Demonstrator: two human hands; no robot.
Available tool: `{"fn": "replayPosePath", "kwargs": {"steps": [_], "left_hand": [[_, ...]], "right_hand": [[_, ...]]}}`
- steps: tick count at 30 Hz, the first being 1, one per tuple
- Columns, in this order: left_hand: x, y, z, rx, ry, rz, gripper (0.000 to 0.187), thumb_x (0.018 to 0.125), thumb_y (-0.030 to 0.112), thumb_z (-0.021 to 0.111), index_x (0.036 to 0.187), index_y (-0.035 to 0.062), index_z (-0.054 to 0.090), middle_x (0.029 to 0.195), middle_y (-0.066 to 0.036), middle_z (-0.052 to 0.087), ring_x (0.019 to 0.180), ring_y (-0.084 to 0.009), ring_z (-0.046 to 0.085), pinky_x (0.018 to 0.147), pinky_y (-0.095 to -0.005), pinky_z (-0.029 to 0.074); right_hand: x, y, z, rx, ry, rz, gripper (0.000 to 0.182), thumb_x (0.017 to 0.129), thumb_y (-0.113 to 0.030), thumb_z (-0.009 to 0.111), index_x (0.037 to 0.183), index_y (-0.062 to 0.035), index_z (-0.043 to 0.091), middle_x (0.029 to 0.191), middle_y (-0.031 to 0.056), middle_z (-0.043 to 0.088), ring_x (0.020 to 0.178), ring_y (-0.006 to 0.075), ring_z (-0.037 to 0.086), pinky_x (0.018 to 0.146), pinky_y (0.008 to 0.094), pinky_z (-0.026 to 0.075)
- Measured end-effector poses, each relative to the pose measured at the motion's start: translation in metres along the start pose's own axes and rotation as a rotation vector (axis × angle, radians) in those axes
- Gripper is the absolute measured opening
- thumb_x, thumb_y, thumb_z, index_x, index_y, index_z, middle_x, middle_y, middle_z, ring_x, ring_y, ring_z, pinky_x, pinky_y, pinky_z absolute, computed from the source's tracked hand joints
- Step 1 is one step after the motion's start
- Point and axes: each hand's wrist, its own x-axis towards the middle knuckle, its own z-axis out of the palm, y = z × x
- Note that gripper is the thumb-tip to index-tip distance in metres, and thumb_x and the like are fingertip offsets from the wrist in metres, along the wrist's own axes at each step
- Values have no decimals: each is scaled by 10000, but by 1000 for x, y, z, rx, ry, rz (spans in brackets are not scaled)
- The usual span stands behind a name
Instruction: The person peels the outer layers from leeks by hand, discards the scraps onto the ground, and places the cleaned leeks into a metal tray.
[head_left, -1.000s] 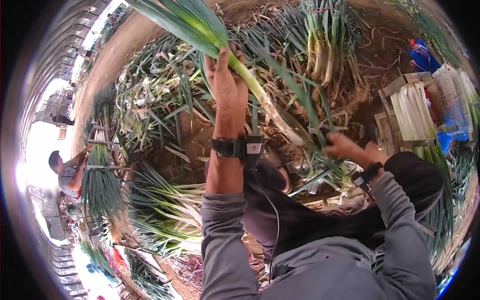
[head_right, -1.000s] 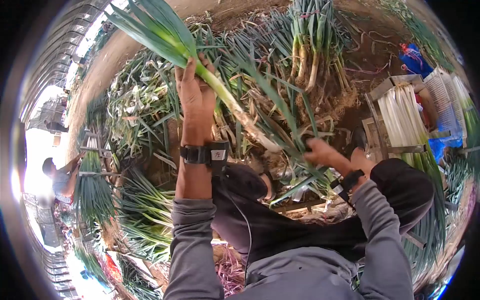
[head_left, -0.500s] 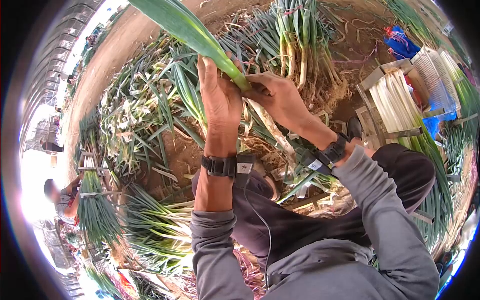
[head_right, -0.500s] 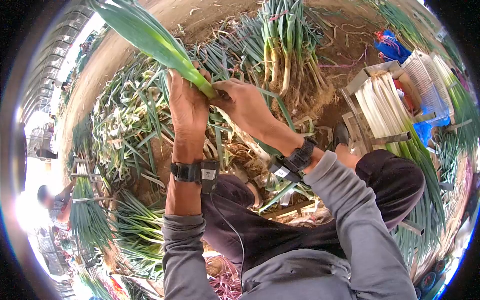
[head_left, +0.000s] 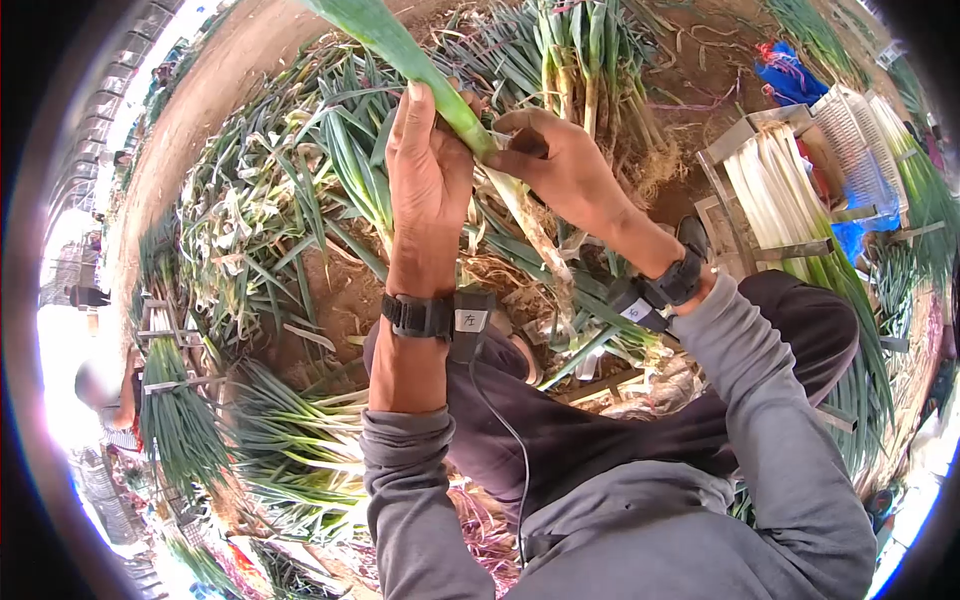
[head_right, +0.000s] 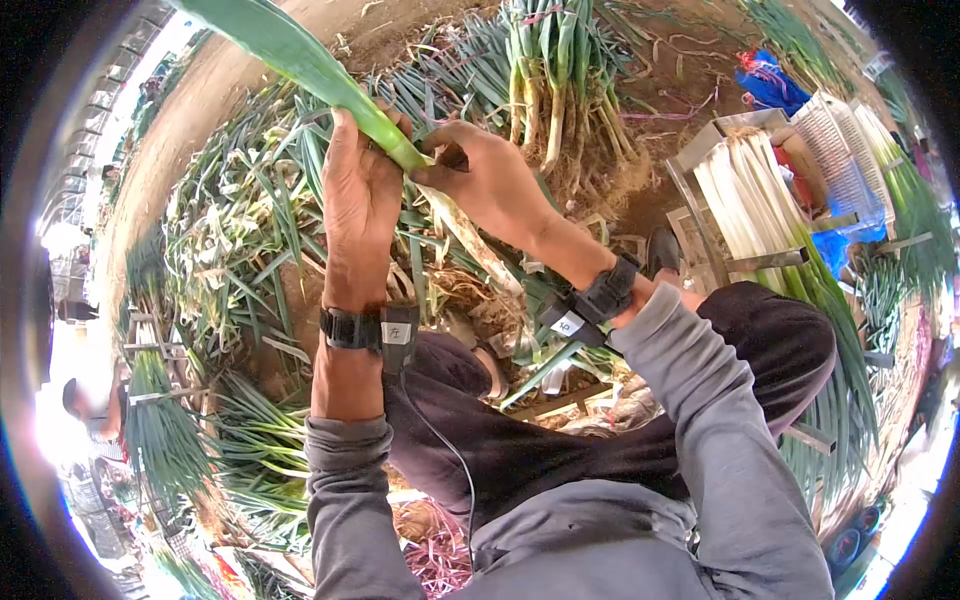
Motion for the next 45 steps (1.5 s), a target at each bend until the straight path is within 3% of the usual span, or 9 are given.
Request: {"fn": "replayPosePath", "kwargs": {"steps": [4,6,16,18,26,28,32,34,45], "left_hand": [[1,-5,9,25,21,24,275,998,281,637,1111,32,608,952,-59,608,862,-183,602,763,-351,507],[5,-10,6,13,31,24,250,992,245,647,1132,45,593,970,-36,587,880,-169,595,800,-347,525],[7,-12,-1,-4,8,119,347,962,169,680,1240,69,499,1109,-48,604,991,-168,613,900,-392,573],[9,-12,-1,9,2,131,360,971,212,670,1254,70,500,1108,-61,617,978,-189,631,887,-393,585],[20,-15,-17,-145,-59,6,344,1036,333,548,1303,129,475,1088,-92,620,887,-239,663,667,-325,549],[19,-12,-16,22,-38,101,482,998,420,587,1303,59,491,1081,-124,614,895,-192,623,670,-294,537],[15,-17,-6,68,13,158,379,1048,363,516,1277,64,476,1074,-125,615,862,-192,614,641,-299,510],[14,-17,-3,81,-26,185,358,1057,358,495,1263,66,478,1077,-131,616,834,-191,595,641,-301,500],[15,9,-12,58,-51,183,414,1054,381,482,1319,63,473,1124,-160,616,795,-195,563,592,-276,460]], "right_hand": [[-10,3,0,-268,107,-246,196,879,-165,729,1002,-18,685,940,141,671,868,304,670,770,388,523],[-13,4,-2,-309,123,-275,179,858,-165,727,966,-31,679,917,134,656,854,348,650,737,422,517],[-38,6,-23,-229,-134,-409,141,915,-119,703,983,-14,637,974,78,594,823,205,656,681,311,527],[-43,1,-26,275,-190,-155,167,956,-120,667,1028,17,605,1056,71,595,783,132,656,653,249,535],[-46,-1,-39,528,-225,148,202,1028,-223,586,1086,-30,603,859,37,697,732,109,708,588,220,544],[-48,-5,-41,470,-224,123,230,1011,-234,615,1108,-26,605,934,55,694,744,88,685,598,210,539],[-26,-1,-26,145,-211,-17,285,916,-211,725,1107,-21,635,1093,65,657,810,120,645,671,280,552],[-20,1,-17,-265,-190,-509,284,871,-180,752,1086,-24,653,1037,73,643,819,198,660,706,330,553],[-73,-8,-39,-256,-634,-320,182,880,-23,653,1057,20,650,939,113,616,815,271,658,718,371,546]]}}
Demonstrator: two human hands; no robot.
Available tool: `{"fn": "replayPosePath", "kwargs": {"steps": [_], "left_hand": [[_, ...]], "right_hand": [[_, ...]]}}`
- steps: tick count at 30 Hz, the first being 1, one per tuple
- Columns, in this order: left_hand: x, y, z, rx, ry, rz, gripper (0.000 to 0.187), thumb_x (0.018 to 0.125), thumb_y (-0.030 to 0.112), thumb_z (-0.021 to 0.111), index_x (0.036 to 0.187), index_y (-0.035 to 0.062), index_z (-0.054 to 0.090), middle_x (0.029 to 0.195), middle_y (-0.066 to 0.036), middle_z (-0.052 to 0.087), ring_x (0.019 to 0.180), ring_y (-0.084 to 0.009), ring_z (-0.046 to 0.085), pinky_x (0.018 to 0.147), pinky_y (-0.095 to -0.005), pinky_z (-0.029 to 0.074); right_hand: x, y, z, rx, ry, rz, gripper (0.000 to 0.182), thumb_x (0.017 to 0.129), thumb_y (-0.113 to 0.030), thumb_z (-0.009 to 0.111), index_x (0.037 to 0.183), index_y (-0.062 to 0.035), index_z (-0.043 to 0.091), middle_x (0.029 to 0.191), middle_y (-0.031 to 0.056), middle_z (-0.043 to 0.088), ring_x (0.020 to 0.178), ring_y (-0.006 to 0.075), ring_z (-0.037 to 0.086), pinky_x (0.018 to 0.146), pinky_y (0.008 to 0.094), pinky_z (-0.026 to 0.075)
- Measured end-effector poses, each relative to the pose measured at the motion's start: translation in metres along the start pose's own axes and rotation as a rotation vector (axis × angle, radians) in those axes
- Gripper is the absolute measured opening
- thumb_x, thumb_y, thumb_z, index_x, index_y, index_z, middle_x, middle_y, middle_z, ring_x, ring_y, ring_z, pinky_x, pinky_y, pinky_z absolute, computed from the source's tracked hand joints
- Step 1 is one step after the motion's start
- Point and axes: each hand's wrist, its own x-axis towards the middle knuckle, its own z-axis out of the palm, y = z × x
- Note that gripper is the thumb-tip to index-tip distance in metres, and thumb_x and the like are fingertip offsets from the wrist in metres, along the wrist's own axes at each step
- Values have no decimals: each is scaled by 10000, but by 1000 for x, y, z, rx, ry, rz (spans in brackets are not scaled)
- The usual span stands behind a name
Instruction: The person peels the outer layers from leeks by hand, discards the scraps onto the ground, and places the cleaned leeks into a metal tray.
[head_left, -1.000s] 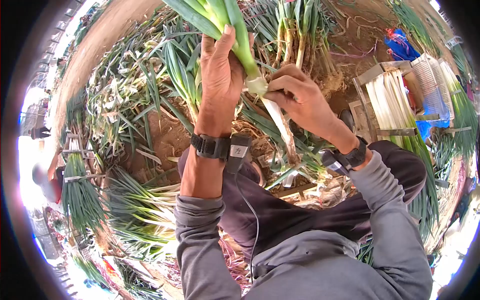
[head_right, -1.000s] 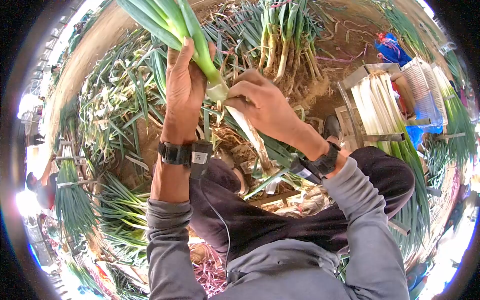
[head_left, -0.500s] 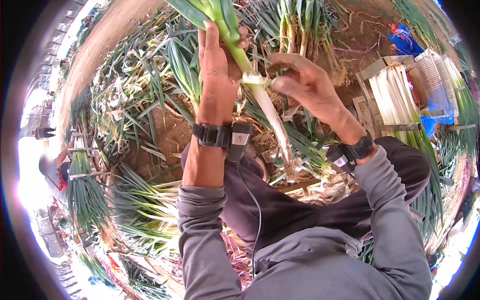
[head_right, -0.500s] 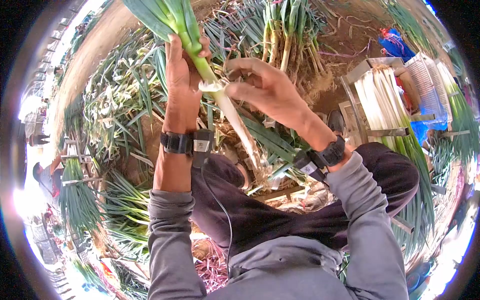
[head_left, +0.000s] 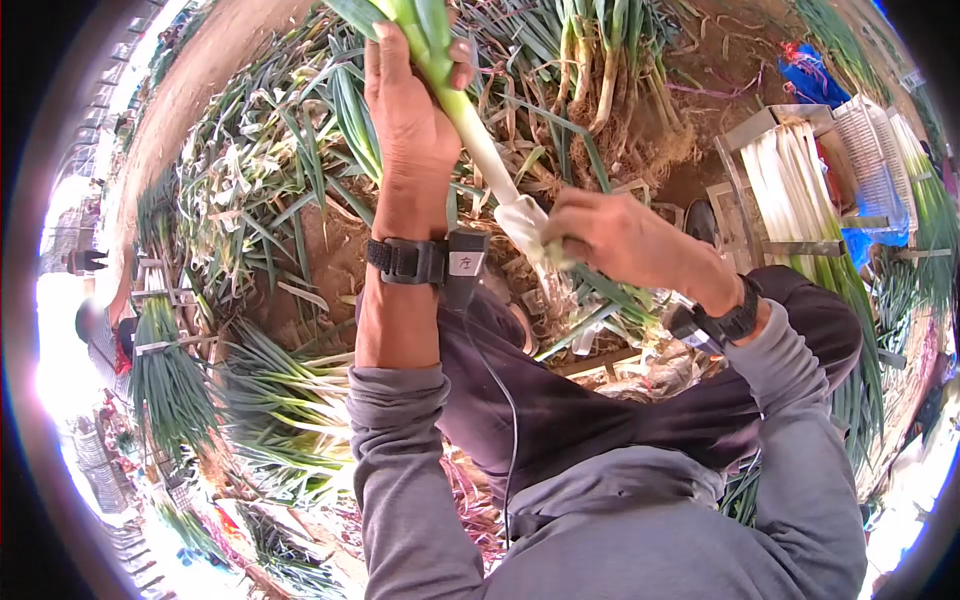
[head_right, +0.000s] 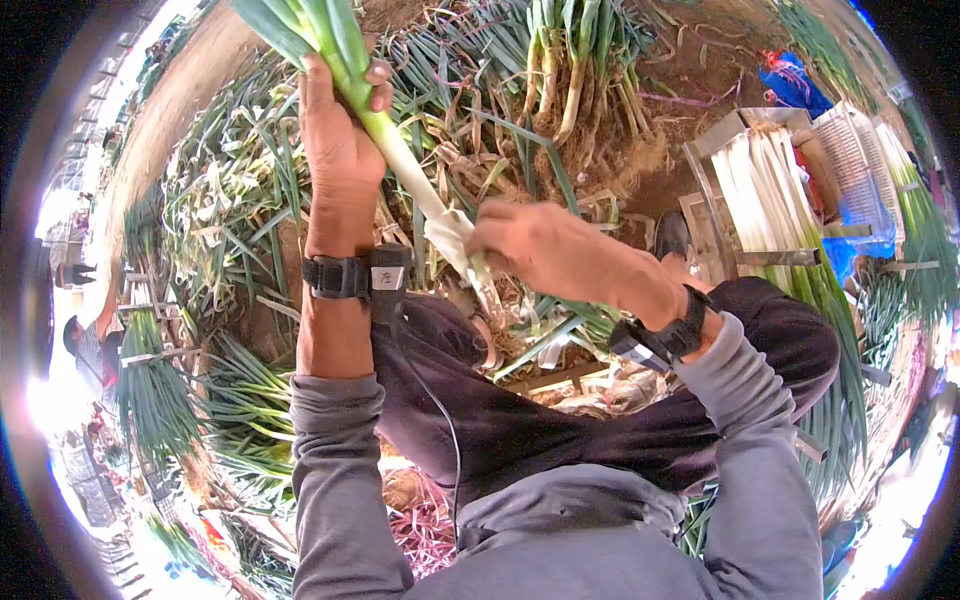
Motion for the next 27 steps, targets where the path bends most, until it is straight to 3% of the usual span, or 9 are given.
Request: {"fn": "replayPosePath", "kwargs": {"steps": [5,11,13,14,16,18,21,25,27], "left_hand": [[7,21,-18,103,124,63,407,1049,409,478,1269,67,484,1114,-158,615,807,-213,576,603,-296,465],[-2,21,-17,140,93,172,331,1075,348,439,1261,77,482,1096,-160,624,800,-233,594,591,-307,457],[-5,22,-13,253,124,207,317,1073,338,447,1262,86,483,1066,-159,634,752,-240,596,572,-314,458],[-4,21,-14,230,115,229,297,1070,321,460,1260,94,486,1034,-155,640,724,-245,603,561,-319,461],[-2,30,-16,285,184,261,298,1066,320,470,1266,100,484,1033,-150,641,739,-248,612,564,-325,464],[6,34,-25,231,205,356,323,1035,354,545,1245,115,487,959,-94,655,669,-206,652,507,-301,479],[5,36,-22,304,308,384,336,1026,356,561,1243,113,483,945,-89,648,651,-206,655,499,-304,478],[11,29,-27,299,387,408,453,991,360,627,1338,124,457,1004,-89,627,647,-219,643,528,-324,492],[10,29,-27,332,422,399,450,999,375,608,1343,128,455,1026,-93,618,697,-215,633,575,-335,503]], "right_hand": [[-60,19,50,23,-366,52,184,845,57,610,1029,43,614,935,169,601,816,327,648,736,402,548],[-100,53,103,42,-291,124,56,882,9,560,921,22,599,928,193,618,817,353,651,705,441,537],[-132,83,139,-35,-536,244,103,885,13,545,959,20,616,933,197,645,835,373,657,734,459,537],[-146,90,142,-36,-541,241,103,885,13,545,959,20,616,933,197,645,835,373,657,734,459,537],[-174,97,145,-182,-873,536,132,894,-41,573,1005,-12,638,932,192,657,842,371,660,757,473,540],[-178,113,131,-204,-813,639,194,908,-135,616,1076,-48,660,998,189,671,882,360,676,785,470,552],[-105,79,78,-236,209,420,478,929,-377,668,1272,-58,577,1140,206,634,874,370,664,779,424,555],[-29,47,62,-209,285,330,505,935,-349,672,1282,-3,549,1143,228,628,866,384,661,756,433,545],[-19,51,80,-133,158,388,514,943,-337,663,1301,7,533,1145,231,634,868,388,659,775,424,533]]}}
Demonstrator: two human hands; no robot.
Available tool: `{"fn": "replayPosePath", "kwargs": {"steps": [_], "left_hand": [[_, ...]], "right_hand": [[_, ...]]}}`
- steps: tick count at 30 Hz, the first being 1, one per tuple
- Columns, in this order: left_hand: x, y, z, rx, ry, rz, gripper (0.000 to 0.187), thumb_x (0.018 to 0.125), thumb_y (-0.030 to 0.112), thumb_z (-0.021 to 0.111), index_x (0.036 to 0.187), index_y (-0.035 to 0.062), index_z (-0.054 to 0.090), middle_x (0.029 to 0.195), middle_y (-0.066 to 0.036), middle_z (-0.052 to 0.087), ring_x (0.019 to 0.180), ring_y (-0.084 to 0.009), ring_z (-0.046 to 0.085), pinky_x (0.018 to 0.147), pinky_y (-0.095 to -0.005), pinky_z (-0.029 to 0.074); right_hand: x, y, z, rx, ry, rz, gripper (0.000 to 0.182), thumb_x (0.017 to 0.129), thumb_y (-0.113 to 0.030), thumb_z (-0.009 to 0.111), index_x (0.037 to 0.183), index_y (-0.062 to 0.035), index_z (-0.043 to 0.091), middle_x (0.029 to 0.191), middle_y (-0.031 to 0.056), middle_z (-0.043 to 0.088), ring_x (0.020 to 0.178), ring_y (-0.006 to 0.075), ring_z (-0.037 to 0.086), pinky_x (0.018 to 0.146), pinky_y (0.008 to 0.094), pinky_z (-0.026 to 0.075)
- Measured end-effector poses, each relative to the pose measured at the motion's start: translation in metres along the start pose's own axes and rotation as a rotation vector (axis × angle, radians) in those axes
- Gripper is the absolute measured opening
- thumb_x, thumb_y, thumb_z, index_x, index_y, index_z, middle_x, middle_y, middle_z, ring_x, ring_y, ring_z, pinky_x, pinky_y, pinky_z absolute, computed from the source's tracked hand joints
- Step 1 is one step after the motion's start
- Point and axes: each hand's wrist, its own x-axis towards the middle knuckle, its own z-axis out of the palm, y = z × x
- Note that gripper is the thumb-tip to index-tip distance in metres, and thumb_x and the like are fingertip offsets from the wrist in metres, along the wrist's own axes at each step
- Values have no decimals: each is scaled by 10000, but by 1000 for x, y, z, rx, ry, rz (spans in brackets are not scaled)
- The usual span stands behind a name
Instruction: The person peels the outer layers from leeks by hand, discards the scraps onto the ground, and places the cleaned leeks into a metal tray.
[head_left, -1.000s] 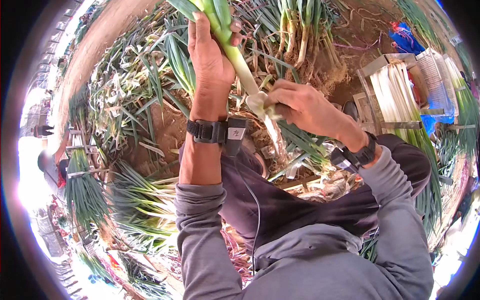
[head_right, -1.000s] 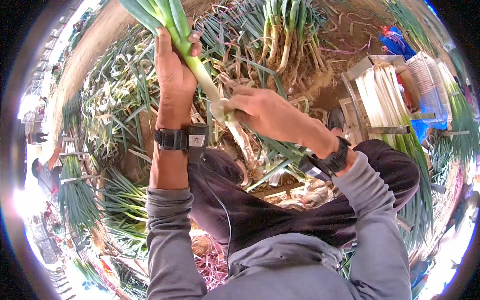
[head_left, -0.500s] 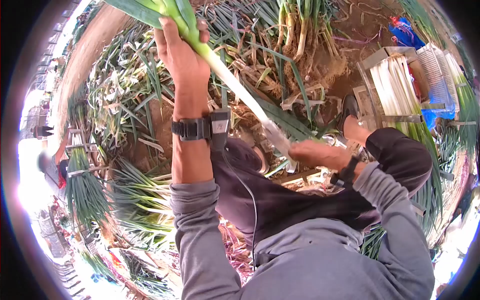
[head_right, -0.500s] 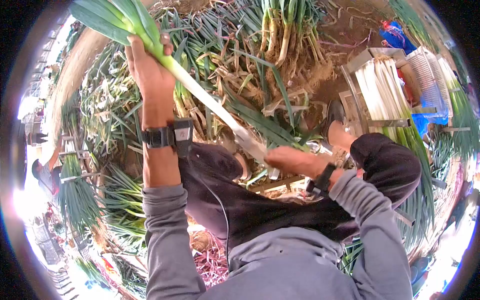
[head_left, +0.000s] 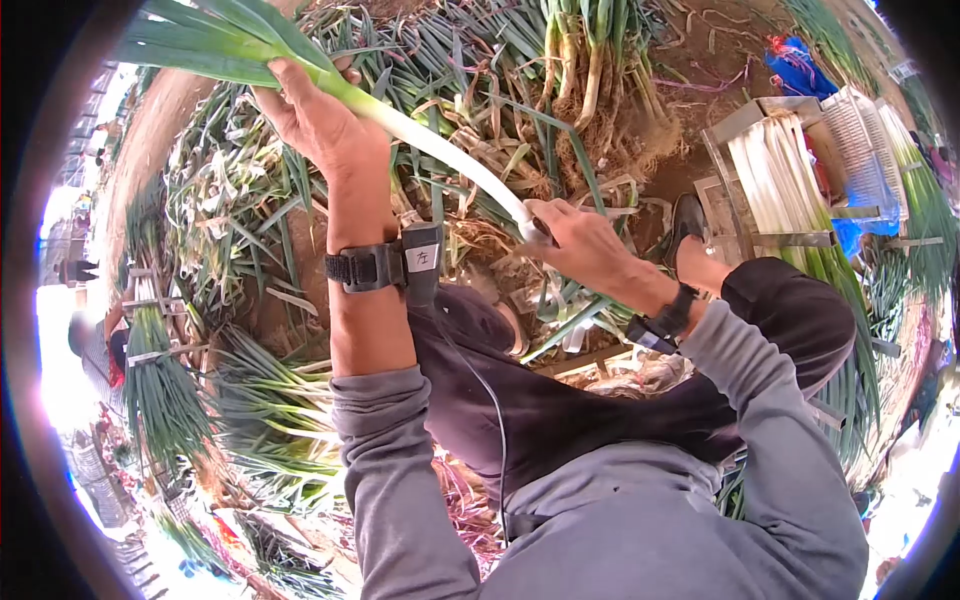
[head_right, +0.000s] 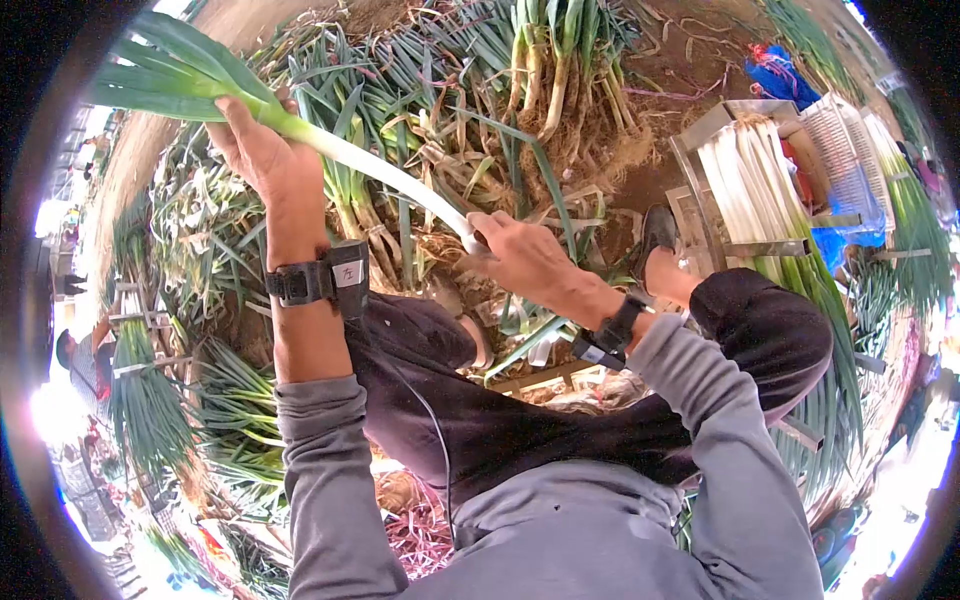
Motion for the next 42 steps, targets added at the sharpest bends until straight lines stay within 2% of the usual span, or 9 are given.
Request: {"fn": "replayPosePath", "kwargs": {"steps": [5,10,17,22,29,31,33,39,42], "left_hand": [[5,10,-6,-75,-78,-196,449,1049,445,475,1314,82,477,1005,-104,579,875,-215,567,772,-366,501],[19,-8,-34,-497,-344,-492,412,1043,416,501,1262,68,514,947,-101,582,798,-191,533,732,-336,480],[9,-8,-21,-382,-176,-400,423,1017,407,569,1288,85,525,891,-70,590,750,-168,525,699,-320,440],[-2,-4,-6,-304,-251,-306,438,1018,385,580,1305,58,528,876,-72,598,744,-162,524,670,-301,436],[4,7,-13,-198,-190,-274,490,1041,395,528,1346,13,493,847,-36,578,704,-123,493,644,-300,425],[10,10,-13,-266,-246,-278,475,1054,406,476,1318,11,494,817,-31,574,683,-118,499,620,-282,421],[6,12,-13,-384,-253,-333,486,1072,416,414,1304,-5,488,794,-29,558,653,-112,484,608,-263,416],[21,-6,-29,-683,-283,-521,493,1074,392,421,1335,-22,480,793,-28,527,669,-119,452,622,-269,400],[23,-7,-39,-895,-311,-639,512,1066,425,422,1294,-22,526,794,-29,527,680,-124,452,625,-272,394]], "right_hand": [[-4,6,2,144,240,-29,400,930,-280,696,1172,31,626,1058,173,679,885,317,685,716,381,531],[19,-23,-31,498,129,13,365,925,-227,723,1178,19,630,1041,132,681,842,262,671,721,363,532],[17,-25,-28,-68,183,-71,227,907,-245,704,948,-35,632,892,105,594,717,315,623,646,415,507],[18,-5,-24,-41,140,-216,259,953,-266,640,876,-23,596,814,121,583,594,303,573,522,404,440],[-64,72,13,-477,-181,-232,170,951,-186,644,855,-47,621,771,81,602,573,150,596,479,311,512],[-65,70,4,-304,-169,-59,190,980,-220,611,927,-44,660,768,74,618,591,153,614,529,288,550],[-35,57,-20,0,162,-92,302,1039,-307,526,1161,-87,693,894,85,690,696,205,669,650,306,589],[40,-14,-48,703,94,-200,447,1043,-407,510,1292,-58,638,931,44,682,809,145,637,713,274,532],[42,-27,-59,1012,-385,120,482,1035,-435,525,1263,-28,646,859,13,653,778,106,603,661,281,514]]}}
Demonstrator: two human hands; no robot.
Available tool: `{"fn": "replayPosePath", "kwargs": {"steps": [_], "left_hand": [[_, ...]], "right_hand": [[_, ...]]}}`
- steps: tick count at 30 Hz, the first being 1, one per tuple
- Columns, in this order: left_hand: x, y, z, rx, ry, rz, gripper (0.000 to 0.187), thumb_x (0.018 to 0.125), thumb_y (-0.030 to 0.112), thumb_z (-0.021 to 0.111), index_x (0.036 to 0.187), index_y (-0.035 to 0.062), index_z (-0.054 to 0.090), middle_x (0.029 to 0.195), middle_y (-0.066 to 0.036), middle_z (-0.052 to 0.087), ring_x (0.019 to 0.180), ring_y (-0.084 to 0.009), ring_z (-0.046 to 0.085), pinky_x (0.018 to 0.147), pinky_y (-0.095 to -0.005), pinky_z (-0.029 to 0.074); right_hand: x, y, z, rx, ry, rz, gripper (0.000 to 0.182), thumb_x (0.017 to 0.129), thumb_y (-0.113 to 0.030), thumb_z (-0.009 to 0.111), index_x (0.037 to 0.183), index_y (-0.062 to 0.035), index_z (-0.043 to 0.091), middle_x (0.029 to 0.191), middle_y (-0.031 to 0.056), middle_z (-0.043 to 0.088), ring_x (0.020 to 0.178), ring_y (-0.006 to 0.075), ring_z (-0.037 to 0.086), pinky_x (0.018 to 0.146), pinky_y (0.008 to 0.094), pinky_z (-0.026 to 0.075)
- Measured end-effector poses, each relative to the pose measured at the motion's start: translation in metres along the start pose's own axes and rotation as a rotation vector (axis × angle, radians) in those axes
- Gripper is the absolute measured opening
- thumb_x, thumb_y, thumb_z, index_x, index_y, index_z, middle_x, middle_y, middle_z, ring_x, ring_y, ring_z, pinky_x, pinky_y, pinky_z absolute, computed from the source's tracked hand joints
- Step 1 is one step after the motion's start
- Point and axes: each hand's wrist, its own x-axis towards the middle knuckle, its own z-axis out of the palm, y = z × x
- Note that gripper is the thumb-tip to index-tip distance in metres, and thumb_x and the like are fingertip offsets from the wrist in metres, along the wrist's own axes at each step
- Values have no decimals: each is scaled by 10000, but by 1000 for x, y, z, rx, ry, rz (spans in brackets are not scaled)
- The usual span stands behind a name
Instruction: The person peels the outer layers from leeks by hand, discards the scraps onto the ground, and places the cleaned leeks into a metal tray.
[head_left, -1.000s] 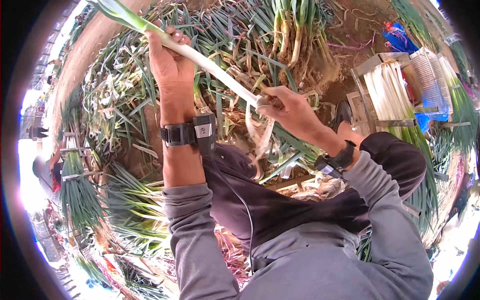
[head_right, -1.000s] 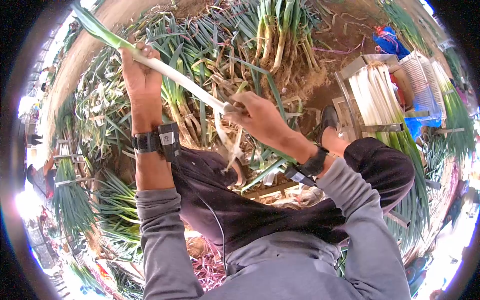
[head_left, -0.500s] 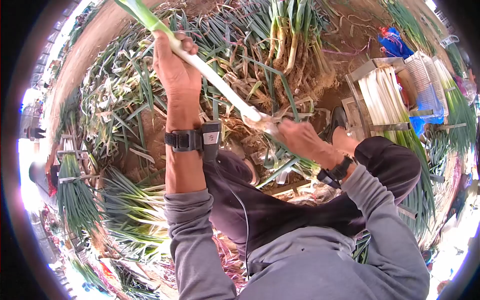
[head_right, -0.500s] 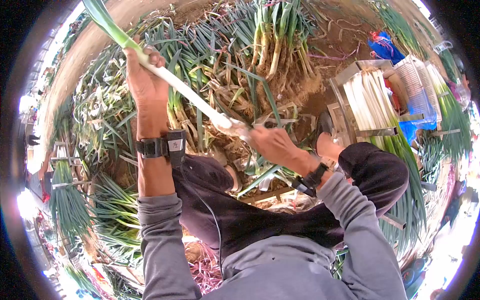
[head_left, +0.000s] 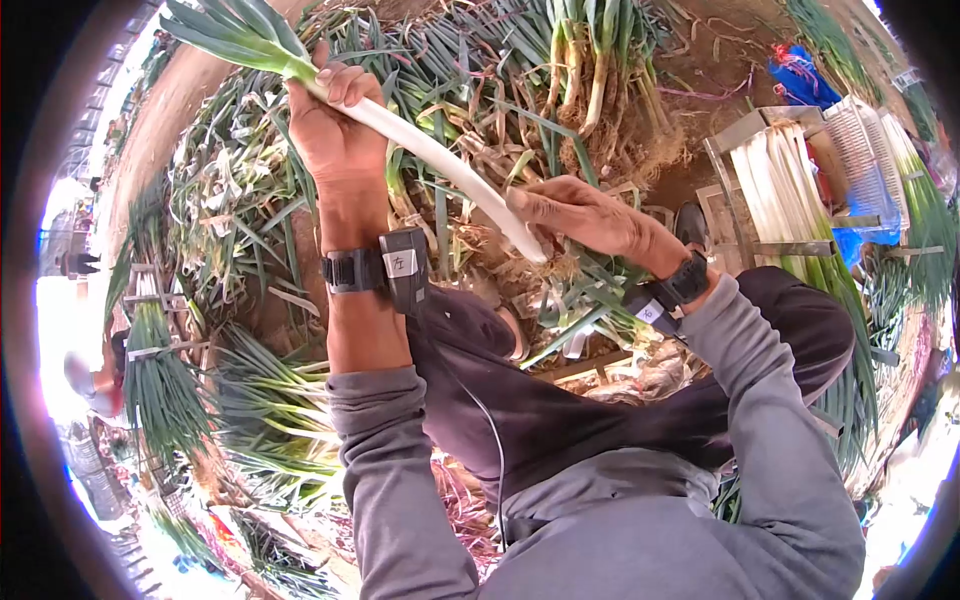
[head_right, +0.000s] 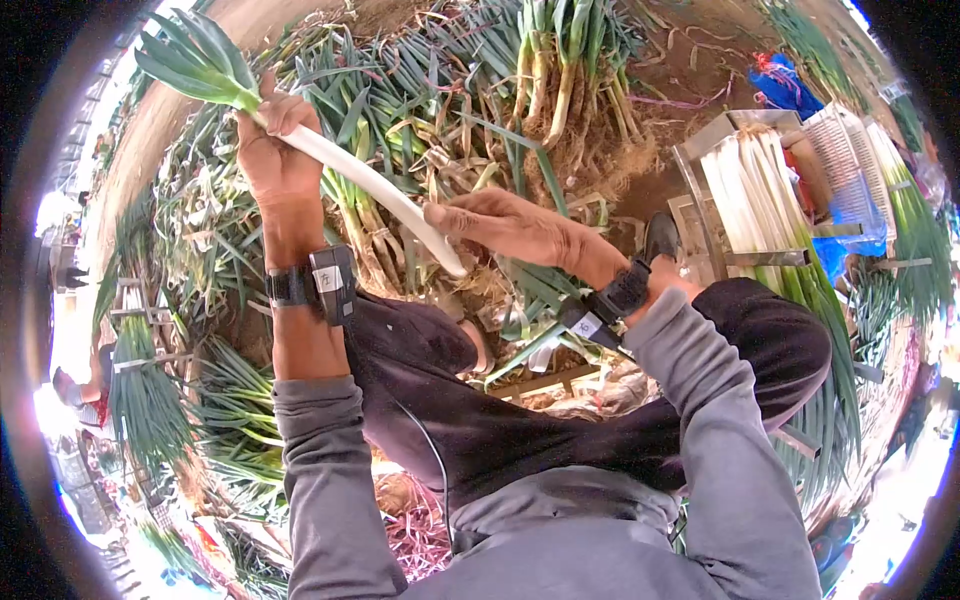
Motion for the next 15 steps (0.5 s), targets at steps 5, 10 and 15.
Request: {"fn": "replayPosePath", "kwargs": {"steps": [5,10,15], "left_hand": [[-3,9,-2,90,151,110,420,1067,377,444,1235,2,532,765,-25,525,629,-122,454,585,-278,395],[-6,-1,24,618,388,398,309,1058,339,481,1155,50,530,751,-14,544,624,-110,468,572,-266,402],[-8,-27,45,715,532,506,342,1004,198,590,1301,64,484,915,-90,627,788,-171,612,714,-332,518]], "right_hand": [[-22,51,-1,-185,182,-177,416,1046,-409,525,1039,-33,703,672,-27,555,598,49,491,539,273,424],[-72,137,-28,-1015,131,78,343,1025,-336,526,854,-54,621,740,139,646,634,273,636,623,423,511],[-104,160,-41,-949,41,505,289,951,-320,632,1070,-65,700,901,191,679,854,411,648,772,511,522]]}}
